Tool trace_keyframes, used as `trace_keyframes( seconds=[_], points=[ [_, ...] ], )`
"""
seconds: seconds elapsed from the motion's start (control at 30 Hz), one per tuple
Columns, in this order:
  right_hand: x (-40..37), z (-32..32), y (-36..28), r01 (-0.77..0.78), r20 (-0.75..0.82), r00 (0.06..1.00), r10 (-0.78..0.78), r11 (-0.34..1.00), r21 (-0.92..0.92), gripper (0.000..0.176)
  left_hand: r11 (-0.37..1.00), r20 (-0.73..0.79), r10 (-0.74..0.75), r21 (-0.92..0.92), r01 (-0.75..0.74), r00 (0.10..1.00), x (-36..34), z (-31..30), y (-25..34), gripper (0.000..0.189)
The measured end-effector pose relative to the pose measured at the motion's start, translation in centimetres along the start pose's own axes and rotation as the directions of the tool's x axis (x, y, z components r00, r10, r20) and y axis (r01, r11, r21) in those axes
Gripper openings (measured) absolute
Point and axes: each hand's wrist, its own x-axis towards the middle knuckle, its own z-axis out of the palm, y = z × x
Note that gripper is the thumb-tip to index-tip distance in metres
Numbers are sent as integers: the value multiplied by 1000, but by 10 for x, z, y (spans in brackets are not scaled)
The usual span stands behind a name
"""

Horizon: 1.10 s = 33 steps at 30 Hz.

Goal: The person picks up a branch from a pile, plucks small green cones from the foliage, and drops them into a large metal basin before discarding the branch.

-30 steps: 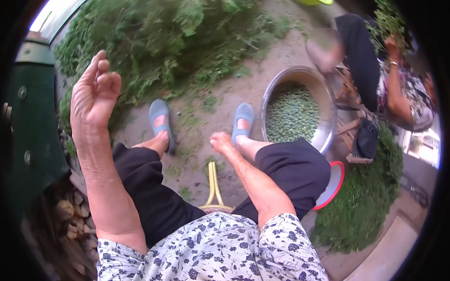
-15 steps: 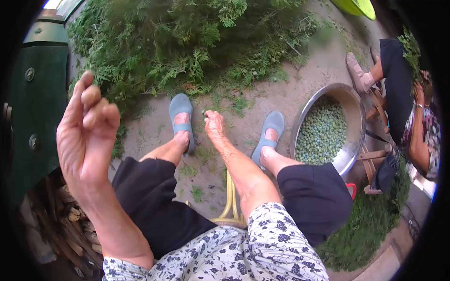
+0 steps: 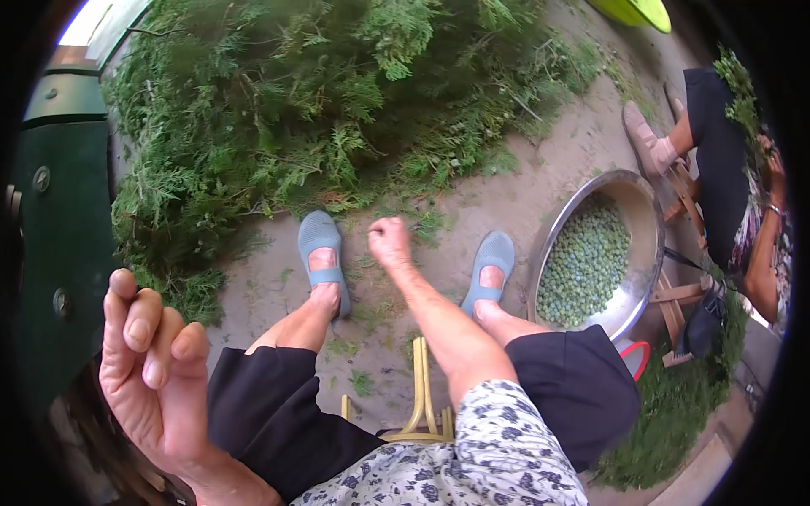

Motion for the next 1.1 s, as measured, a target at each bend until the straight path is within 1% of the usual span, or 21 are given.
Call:
trace_keyframes(
  seconds=[0.03,0.07,0.1,0.13,0.17,0.2,0.27,0.3,0.33,0.4,0.43,0.53,0.57,0.67,0.7,0.8,0.87,0.93,1.0,1.03,1.1],
  points=[
    [5,-13,-3,-298,126,954,274,916,269,21,1000,12,-6,1,6,1000,0,0,1,27],
    [12,-30,-14,-572,318,820,476,679,460,18,1000,24,-10,-8,10,1000,0,0,0,26],
    [17,-34,-16,-550,303,821,484,529,646,14,1000,33,-14,-22,15,999,0,-5,0,26],
    [24,-37,-20,-518,263,834,484,526,675,14,999,46,-19,-36,21,999,0,-9,1,26],
    [33,-43,-34,-509,248,842,479,555,658,17,999,-67,8,-46,-11,998,0,-2,-1,22],
    [43,-44,-45,-499,230,851,473,585,640,20,999,-62,20,-46,-23,998,0,-3,0,22],
    [63,-31,-57,-356,163,923,349,609,709,26,999,-51,5,-49,-8,999,1,-6,0,22],
    [79,-12,-61,-287,27,937,347,727,624,30,998,-70,17,-53,-20,997,1,-7,2,22],
    [91,3,-63,-279,-58,925,375,775,568,30,998,-72,28,-49,-31,997,1,-8,4,22],
    [103,12,-92,-202,-263,921,286,930,306,26,992,-109,66,-100,-77,992,2,-12,8,22],
    [99,6,-110,-280,-256,898,357,914,295,25,992,-115,75,-95,-86,991,3,-13,10,22],
    [96,19,-135,-209,-288,922,261,957,199,24,988,-144,108,-98,-123,984,4,-18,14,22],
    [95,22,-141,-220,-227,954,198,973,-73,27,988,-107,96,-111,-107,990,3,-21,15,25],
    [101,31,-144,-262,-94,964,248,947,-185,31,988,-66,91,-120,-98,994,4,-24,19,28],
    [107,30,-143,-243,-115,966,230,962,-122,33,988,-108,94,-113,-106,990,5,-23,20,25],
    [106,22,-140,-169,-71,985,157,960,-223,33,986,-139,109,-114,-125,984,4,-25,23,22],
    [105,25,-127,-232,-74,972,221,955,-187,34,982,-160,107,-137,-130,981,2,-26,24,21],
    [120,51,-79,-110,30,994,108,992,64,31,982,-160,118,-126,-139,980,1,-26,24,21],
    [119,42,-89,-377,269,919,288,842,386,31,983,-172,103,-132,-127,980,-1,-29,24,20],
    [117,41,-95,-372,271,921,281,842,392,31,985,-169,107,-118,-128,980,0,-31,25,20],
    [103,15,-131,-623,551,769,325,574,531,30,981,-190,134,-114,-157,973,4,-34,28,19]
  ],
)
